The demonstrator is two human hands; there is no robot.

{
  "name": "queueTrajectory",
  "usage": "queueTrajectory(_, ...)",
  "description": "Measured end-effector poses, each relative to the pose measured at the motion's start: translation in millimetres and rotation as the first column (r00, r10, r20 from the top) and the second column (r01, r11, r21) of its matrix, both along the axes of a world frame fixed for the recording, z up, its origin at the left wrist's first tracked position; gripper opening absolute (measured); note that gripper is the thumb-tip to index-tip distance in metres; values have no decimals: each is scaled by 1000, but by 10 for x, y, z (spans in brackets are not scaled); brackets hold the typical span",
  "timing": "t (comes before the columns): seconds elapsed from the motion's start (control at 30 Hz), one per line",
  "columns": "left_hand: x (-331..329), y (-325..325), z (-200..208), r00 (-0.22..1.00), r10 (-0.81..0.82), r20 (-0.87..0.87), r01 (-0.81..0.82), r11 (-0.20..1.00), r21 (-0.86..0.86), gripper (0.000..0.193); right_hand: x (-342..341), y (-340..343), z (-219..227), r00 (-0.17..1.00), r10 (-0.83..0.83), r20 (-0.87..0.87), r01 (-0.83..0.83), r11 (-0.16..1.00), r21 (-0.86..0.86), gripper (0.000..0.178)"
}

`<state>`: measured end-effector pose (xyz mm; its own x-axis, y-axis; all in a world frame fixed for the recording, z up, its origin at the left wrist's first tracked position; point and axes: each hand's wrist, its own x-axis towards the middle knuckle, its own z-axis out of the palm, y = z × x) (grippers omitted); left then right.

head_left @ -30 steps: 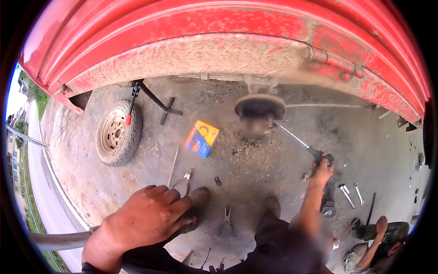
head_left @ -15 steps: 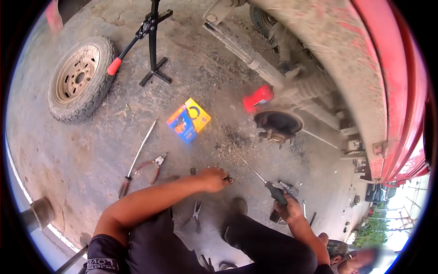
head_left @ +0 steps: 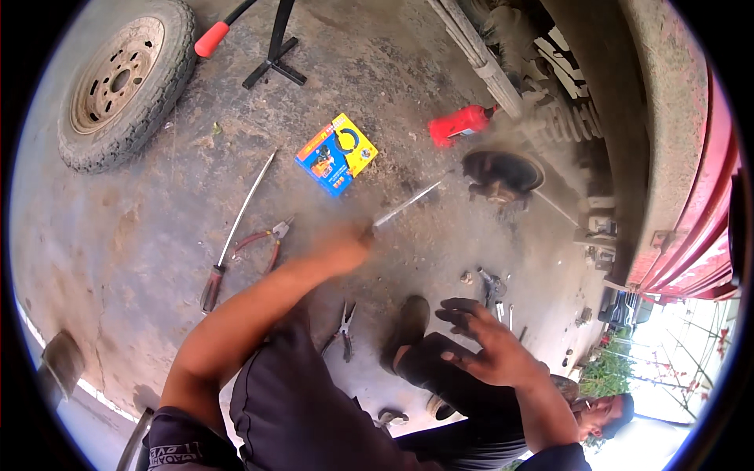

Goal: The person uses a screwdriver and pliers to manipulate components of a vehicle's brake assembly, applying spray from a can and handling brake pads and springs.

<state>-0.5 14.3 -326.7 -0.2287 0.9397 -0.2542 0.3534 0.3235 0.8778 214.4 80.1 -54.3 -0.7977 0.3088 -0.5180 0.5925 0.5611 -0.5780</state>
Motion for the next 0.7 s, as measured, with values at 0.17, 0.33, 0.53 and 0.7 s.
queueTrajectory(0.17,-126,-71,353,932,126,-338,-86,987,132,20,611,224,705,971,-193,142,122,908,401,47)
queueTrajectory(0.33,-233,313,292,850,156,-502,-28,967,254,18,1097,359,773,835,-546,-65,525,756,390,40)
queueTrajectory(0.53,-360,617,493,849,46,-527,51,984,169,15,1017,350,819,850,-521,83,466,815,343,41)
queueTrajectory(0.7,-238,890,488,843,-58,-535,154,978,138,17,1076,385,811,880,-475,24,443,837,320,42)
